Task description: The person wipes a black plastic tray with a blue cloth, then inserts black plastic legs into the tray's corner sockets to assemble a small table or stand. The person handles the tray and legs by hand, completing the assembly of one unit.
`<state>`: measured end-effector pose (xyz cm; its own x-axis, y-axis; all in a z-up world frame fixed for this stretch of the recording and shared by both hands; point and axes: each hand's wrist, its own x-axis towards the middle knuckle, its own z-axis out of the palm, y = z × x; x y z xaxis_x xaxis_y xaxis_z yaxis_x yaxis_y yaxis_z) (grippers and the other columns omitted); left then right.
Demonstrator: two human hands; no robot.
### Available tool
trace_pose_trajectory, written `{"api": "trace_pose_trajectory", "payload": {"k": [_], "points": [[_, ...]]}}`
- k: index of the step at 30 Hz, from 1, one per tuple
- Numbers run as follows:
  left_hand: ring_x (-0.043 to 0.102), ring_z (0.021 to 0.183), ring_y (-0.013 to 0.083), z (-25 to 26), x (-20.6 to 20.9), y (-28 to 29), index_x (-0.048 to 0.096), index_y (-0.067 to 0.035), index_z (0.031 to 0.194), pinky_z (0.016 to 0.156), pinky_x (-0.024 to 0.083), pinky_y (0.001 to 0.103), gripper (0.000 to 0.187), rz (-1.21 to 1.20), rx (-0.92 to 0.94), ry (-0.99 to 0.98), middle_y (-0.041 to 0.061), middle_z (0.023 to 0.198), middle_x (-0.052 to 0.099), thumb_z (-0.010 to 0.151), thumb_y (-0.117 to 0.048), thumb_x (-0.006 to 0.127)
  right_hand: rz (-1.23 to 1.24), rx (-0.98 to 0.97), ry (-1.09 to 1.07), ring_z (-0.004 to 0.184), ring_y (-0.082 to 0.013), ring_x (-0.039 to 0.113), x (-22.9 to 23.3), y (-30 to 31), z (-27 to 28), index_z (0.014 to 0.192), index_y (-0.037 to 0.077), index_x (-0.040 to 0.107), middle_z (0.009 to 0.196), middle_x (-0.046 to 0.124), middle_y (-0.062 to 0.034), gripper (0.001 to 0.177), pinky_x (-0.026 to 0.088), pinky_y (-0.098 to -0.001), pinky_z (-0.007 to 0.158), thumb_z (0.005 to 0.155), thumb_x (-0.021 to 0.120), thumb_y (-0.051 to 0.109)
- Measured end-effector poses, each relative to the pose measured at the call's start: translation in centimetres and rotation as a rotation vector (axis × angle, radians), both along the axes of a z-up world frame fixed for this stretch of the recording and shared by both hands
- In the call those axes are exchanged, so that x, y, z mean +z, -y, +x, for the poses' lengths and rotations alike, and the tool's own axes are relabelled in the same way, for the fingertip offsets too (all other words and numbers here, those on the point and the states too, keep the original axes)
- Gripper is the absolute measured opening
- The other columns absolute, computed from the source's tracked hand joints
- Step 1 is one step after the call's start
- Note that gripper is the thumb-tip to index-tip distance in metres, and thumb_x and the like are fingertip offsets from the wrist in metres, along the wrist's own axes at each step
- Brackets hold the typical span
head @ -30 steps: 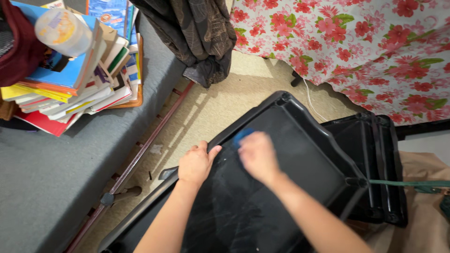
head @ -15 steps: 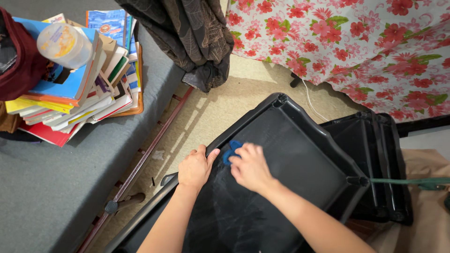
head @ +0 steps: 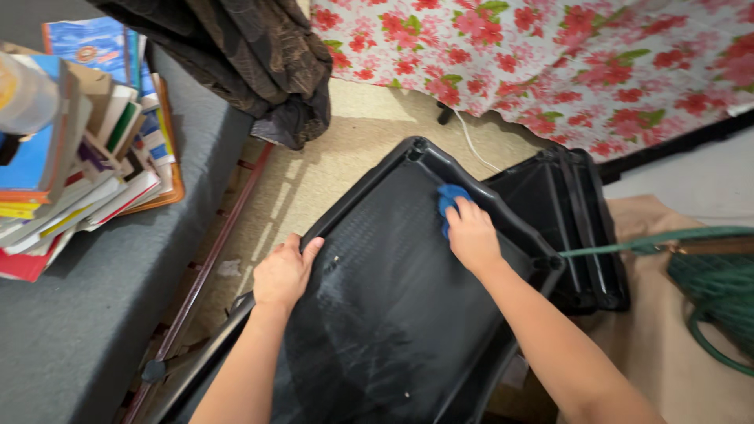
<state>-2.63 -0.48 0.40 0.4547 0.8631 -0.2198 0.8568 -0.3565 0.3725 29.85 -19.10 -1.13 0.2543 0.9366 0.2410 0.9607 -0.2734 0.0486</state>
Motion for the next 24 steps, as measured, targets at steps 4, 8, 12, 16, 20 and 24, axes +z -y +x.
{"api": "trace_pose_trajectory", "payload": {"k": [4, 8, 12, 16, 20, 24], "points": [[0.071, 0.094, 0.0421, 0.6, 0.0, 0.1, 0.063, -0.010, 0.110, 0.081, 0.056, 0.054, 0.065, 0.006, -0.023, 0.027, 0.020, 0.099, 0.072, 0.098, -0.070, 0.039, -0.066, -0.130, -0.063, 0.117, -0.0393, 0.057, -0.1, 7.6, 0.6, 0.116, 0.004, 0.062, 0.131, 0.057, -0.0198, 0.038, 0.048, -0.0451, 0.094, 0.079, 0.067, 0.012], [0.070, 0.093, 0.0436, 0.3, 0.0, 0.1, 0.063, -0.011, 0.111, 0.081, 0.055, 0.054, 0.064, -0.006, -0.017, 0.019, 0.020, 0.101, 0.072, 0.097, -0.069, 0.040, -0.032, -0.415, -0.027, 0.105, -0.0435, 0.055, -0.7, 11.0, -0.6, 0.108, 0.002, 0.060, 0.121, 0.058, -0.0217, 0.028, 0.047, -0.0483, 0.091, 0.085, 0.066, 0.017], [0.069, 0.100, 0.0431, 0.4, -0.6, -0.1, 0.063, -0.010, 0.114, 0.085, 0.054, 0.055, 0.064, 0.004, -0.003, 0.018, 0.021, 0.107, 0.071, 0.099, -0.069, 0.039, -0.080, -0.443, -0.023, 0.096, -0.0401, 0.055, 0.2, 10.0, -5.9, 0.097, -0.002, 0.060, 0.102, 0.060, -0.0203, 0.028, 0.044, -0.0513, 0.081, 0.079, 0.065, 0.019], [0.061, 0.122, 0.0376, 0.5, -1.6, -0.4, 0.063, -0.011, 0.122, 0.098, 0.044, 0.066, 0.065, 0.058, -0.021, -0.048, 0.017, 0.123, 0.067, 0.100, -0.068, 0.041, 0.109, 0.151, -0.327, 0.102, -0.0400, 0.060, 0.8, 6.8, -17.1, 0.084, 0.005, 0.066, 0.100, 0.065, -0.0181, 0.023, 0.046, -0.0512, 0.084, 0.062, 0.069, 0.010], [0.058, 0.119, 0.0376, -1.4, -2.0, -0.3, 0.054, -0.007, 0.144, 0.100, 0.027, 0.076, 0.078, 0.414, -0.070, 0.123, 0.018, 0.133, 0.061, 0.096, -0.067, 0.045, 0.307, 0.174, -0.688, 0.106, -0.0381, 0.060, 2.0, 5.4, -18.1, 0.095, 0.003, 0.066, 0.106, 0.063, -0.0194, 0.022, 0.052, -0.0456, 0.091, 0.073, 0.066, 0.000], [0.058, 0.124, 0.0365, -5.2, -1.8, 1.1, 0.054, -0.010, 0.144, 0.103, 0.024, 0.077, 0.072, 0.441, 0.007, 0.115, 0.016, 0.138, 0.061, 0.098, -0.064, 0.045, 0.507, -0.005, -0.298, 0.105, -0.0423, 0.057, 2.8, 4.5, -6.0, 0.100, -0.001, 0.063, 0.112, 0.060, -0.0226, 0.017, 0.048, -0.0509, 0.092, 0.083, 0.062, 0.003]]}}
